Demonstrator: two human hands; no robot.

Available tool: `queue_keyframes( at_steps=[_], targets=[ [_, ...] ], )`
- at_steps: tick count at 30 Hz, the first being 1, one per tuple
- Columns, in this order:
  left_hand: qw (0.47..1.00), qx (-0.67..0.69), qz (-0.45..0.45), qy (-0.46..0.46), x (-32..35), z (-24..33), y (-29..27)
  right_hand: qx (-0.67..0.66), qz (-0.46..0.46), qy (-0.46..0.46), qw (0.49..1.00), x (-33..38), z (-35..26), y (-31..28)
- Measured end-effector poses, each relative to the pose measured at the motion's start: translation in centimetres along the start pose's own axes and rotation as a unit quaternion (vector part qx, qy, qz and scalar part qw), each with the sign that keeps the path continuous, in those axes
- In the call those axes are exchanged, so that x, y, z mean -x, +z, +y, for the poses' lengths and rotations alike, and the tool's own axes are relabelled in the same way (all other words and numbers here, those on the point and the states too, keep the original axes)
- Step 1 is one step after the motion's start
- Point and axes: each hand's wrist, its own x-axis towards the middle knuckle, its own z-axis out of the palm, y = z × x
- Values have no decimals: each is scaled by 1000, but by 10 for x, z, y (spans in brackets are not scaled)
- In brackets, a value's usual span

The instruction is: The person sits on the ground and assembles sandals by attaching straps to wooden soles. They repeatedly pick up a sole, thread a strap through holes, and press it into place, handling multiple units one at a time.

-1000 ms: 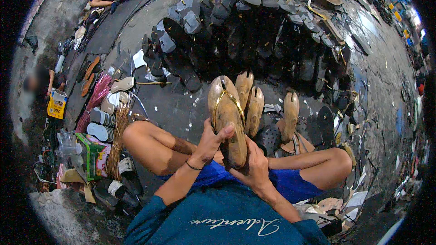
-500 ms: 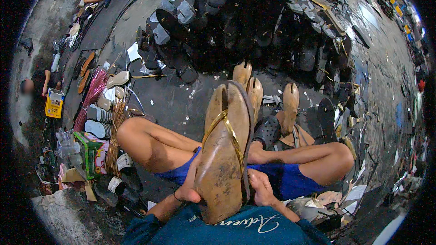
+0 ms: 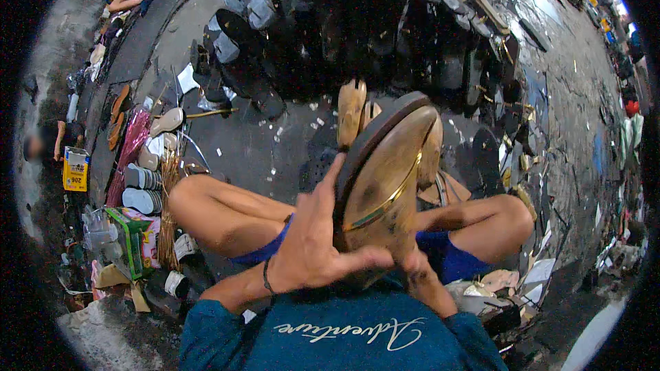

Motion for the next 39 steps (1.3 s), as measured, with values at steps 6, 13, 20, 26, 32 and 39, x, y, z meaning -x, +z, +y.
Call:
queue_keyframes(
  at_steps=[6, 13, 20, 26, 32, 39],
  targets=[
    [971, 169, -76, -149, -2, -36, -8, -123, 83, -67, 987, 22, -7, 7],
    [934, 302, -135, -137, 48, -38, 47, -201, 95, -85, 971, 60, -4, -2],
    [928, 324, -109, -147, 65, -27, 38, -164, 94, -77, 979, 57, -2, 4],
    [868, 392, -174, -248, 76, -48, 37, -97, 65, -99, 988, 39, -8, 5],
    [846, 467, -142, -214, 51, -50, 32, 140, 4, -180, 974, 25, -34, -10],
    [884, 381, -115, -247, 48, -89, 20, 435, 16, 0, 900, -10, 23, -46]
  ],
)
